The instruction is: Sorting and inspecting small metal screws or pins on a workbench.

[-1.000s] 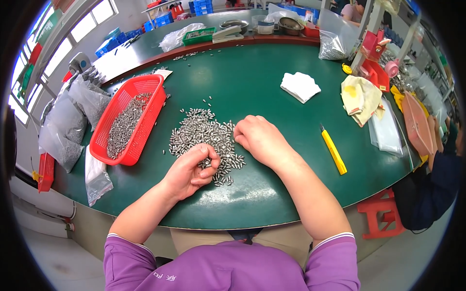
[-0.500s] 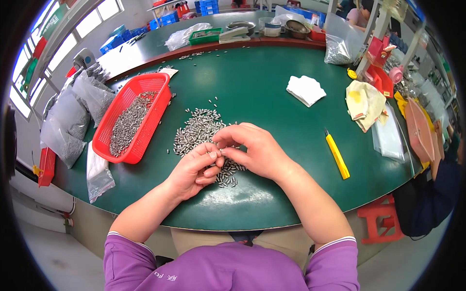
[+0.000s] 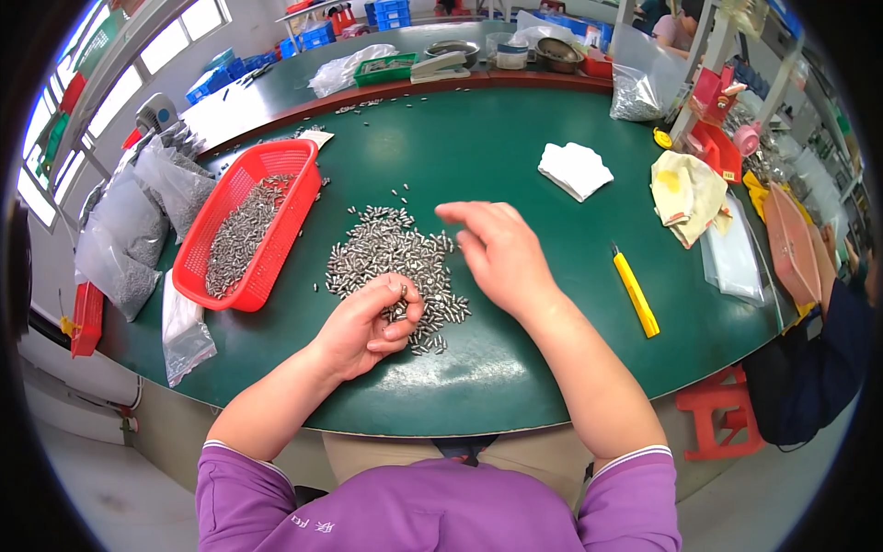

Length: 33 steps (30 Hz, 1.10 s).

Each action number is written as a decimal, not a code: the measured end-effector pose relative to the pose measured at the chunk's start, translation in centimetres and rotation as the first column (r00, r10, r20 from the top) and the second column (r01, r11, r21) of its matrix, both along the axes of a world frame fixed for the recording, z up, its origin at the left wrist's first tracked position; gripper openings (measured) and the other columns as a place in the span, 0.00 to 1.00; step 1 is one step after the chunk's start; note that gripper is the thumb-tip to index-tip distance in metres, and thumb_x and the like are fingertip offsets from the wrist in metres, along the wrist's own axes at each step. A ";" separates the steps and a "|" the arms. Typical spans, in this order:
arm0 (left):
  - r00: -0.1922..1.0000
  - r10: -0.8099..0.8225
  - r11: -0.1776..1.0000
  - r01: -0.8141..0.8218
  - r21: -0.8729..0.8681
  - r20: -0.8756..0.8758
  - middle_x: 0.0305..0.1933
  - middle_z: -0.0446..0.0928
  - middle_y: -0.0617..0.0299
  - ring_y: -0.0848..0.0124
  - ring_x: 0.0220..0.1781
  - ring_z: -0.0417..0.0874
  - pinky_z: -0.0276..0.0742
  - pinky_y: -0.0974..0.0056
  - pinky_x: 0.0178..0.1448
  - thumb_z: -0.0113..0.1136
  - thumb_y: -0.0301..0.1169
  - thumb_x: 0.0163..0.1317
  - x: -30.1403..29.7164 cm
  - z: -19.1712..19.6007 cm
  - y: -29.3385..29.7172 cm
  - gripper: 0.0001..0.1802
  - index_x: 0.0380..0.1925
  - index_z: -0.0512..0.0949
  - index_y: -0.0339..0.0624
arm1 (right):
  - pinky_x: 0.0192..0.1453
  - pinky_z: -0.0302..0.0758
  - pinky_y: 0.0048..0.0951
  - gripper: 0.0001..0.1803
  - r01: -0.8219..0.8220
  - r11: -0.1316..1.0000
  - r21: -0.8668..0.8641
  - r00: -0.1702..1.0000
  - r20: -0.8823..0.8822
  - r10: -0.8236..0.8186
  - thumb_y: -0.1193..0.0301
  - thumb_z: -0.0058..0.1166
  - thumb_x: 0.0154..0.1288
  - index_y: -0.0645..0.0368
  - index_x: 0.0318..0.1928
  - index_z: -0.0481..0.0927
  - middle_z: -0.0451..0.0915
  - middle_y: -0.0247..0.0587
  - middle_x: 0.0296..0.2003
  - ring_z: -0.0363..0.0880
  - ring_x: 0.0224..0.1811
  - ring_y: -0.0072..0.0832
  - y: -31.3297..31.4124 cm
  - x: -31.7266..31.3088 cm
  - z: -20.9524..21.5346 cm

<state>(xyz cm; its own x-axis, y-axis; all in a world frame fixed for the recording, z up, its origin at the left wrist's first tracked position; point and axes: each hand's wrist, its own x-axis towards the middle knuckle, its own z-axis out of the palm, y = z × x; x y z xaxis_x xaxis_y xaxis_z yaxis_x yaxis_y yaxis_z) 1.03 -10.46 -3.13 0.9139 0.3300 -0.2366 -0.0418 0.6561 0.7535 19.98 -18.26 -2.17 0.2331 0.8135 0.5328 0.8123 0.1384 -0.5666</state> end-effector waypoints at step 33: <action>1.000 0.026 0.999 -0.026 -0.031 0.008 0.34 0.69 0.59 0.78 0.23 0.61 0.54 0.78 0.19 0.38 0.37 0.69 -0.1 -0.1 0.1 0.13 0.37 0.68 0.41 | 0.43 0.74 0.33 0.06 -0.004 0.948 -0.319 0.999 -0.048 -0.012 0.75 0.56 0.51 0.60 0.32 0.79 0.75 0.42 0.33 0.76 0.38 0.37 -0.4 0.4 -1.0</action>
<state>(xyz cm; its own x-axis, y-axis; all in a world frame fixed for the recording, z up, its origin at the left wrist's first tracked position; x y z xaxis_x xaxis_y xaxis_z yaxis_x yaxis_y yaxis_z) 0.95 -10.32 -3.24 0.9071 0.3461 -0.2396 -0.0653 0.6779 0.7322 20.37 -18.68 -3.15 0.2556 0.9380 0.2341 0.7829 -0.0588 -0.6194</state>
